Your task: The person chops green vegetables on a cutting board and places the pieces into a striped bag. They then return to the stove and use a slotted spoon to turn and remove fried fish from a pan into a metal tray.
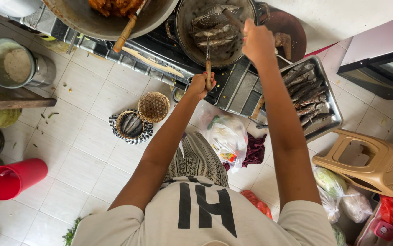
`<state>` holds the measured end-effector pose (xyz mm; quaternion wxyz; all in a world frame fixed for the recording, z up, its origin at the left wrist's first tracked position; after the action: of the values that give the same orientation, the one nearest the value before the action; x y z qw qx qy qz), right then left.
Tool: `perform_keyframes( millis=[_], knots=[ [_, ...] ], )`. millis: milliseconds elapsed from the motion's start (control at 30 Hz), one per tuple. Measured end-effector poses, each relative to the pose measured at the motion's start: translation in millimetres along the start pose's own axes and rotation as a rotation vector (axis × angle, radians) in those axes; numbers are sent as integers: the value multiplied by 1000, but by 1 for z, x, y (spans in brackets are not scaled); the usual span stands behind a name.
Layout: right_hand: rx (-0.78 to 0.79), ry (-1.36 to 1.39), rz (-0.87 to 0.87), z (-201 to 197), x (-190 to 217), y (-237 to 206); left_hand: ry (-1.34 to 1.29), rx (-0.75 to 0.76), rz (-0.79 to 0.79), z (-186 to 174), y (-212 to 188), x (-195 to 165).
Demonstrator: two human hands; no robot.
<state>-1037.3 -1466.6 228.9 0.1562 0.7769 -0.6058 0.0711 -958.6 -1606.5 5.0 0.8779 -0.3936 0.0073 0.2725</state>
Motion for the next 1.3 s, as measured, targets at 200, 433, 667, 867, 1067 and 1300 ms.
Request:
perform_keyframes(
  millis=[200, 433, 667, 867, 1067, 1300],
  knots=[
    [-162, -113, 5, 14, 7, -43, -4, -25, 11, -3, 3, 3],
    [-277, -177, 42, 31, 24, -90, -8, -18, 21, -8, 5, 4],
    [-317, -285, 32, 39, 31, -85, -26, 11, -1, -5, 1, 5],
    [-325, -253, 27, 36, 33, -77, -17, -10, 14, -10, 2, -3],
    [-343, -213, 52, 30, 30, -85, -171, -23, -20, -6, 8, -9],
    [-291, -195, 129, 29, 13, -104, -369, 33, -104, 9, 10, -22]
  ],
)
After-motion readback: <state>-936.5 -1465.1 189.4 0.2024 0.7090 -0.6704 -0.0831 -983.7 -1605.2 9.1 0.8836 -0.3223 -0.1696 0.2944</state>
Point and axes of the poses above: each hand's wrist, its own y-axis towards the middle knuckle, its own z-axis out of the palm, x = y × z, the point moved 10 cm from there along y, towards the middle knuckle, and after that the axes turned 12 degrees about -z, right-handed, at the moved point
